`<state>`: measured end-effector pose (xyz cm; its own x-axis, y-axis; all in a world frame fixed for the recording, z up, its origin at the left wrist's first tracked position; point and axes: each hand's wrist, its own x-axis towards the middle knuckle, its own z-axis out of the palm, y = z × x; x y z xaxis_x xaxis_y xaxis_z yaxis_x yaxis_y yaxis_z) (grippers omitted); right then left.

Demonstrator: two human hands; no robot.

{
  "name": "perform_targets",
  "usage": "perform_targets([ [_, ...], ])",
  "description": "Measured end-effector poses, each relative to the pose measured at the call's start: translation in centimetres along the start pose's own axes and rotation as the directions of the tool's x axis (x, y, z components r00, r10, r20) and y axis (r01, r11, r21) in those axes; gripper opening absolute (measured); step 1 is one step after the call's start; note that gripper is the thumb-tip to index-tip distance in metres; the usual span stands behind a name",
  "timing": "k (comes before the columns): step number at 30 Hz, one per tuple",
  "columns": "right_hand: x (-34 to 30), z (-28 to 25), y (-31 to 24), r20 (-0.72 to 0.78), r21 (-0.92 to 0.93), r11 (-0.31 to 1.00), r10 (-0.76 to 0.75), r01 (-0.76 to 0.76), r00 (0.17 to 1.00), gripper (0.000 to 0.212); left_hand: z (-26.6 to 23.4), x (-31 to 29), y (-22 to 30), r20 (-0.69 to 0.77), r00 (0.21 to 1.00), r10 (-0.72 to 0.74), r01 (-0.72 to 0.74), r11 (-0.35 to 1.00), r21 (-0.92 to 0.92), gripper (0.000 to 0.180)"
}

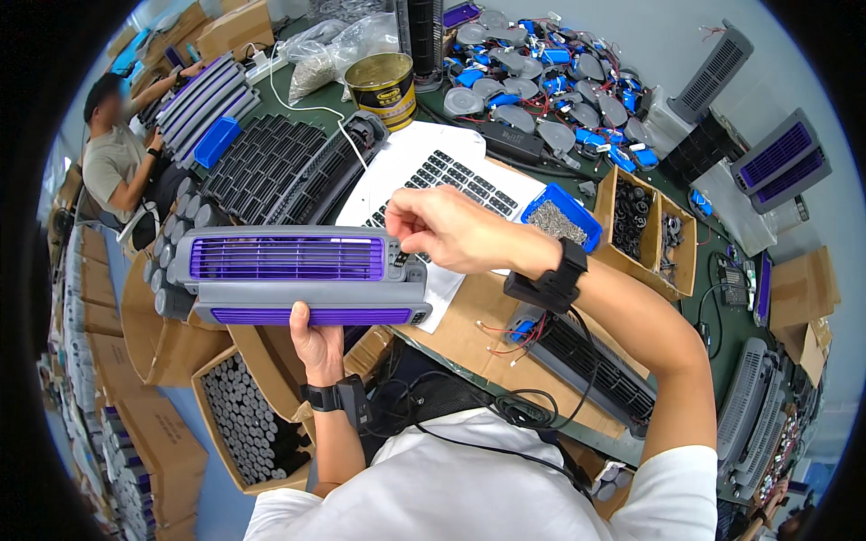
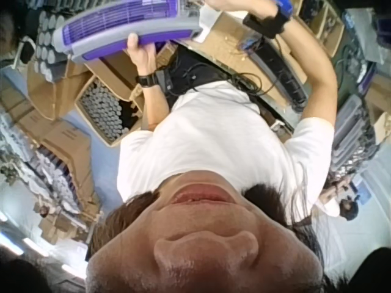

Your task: Assembling and connecting components for portable electronic fan/light units.

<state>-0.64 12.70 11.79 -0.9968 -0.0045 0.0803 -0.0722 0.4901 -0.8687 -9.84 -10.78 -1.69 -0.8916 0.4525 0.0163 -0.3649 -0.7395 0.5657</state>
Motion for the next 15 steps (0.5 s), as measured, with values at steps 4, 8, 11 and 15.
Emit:
perform_targets([
  [4, 0.8, 0.2, 0.2, 0.031, -0.13, 0.991, 0.0, 0.004, 1.0, 0.016, 0.0, 0.1, -0.2, 0.008, 1.0, 0.004, -0.005, 0.999, 0.043, 0.059],
  [8, 1.3, 0.6, 0.1, 0.072, -0.166, 0.986, -0.011, 0.022, 0.997, 0.019, 0.3, 0.1, -0.3, -0.018, 1.0, 0.017, -0.016, 0.998, 0.053, 0.059],
  [11, 1.6, 1.2, 0.6, 0.074, -0.157, 0.987, -0.031, 0.043, 0.997, 0.019, 0.2, 0.3, -0.5, -0.047, 0.999, 0.024, -0.022, 0.999, 0.041, 0.06],
  [15, 1.8, 1.4, 0.3, 0.052, -0.151, 0.988, -0.026, 0.034, 0.998, 0.021, 0.2, 0.3, -0.4, -0.024, 1.0, -0.006, 0.006, 1.0, 0.004, 0.063],
])
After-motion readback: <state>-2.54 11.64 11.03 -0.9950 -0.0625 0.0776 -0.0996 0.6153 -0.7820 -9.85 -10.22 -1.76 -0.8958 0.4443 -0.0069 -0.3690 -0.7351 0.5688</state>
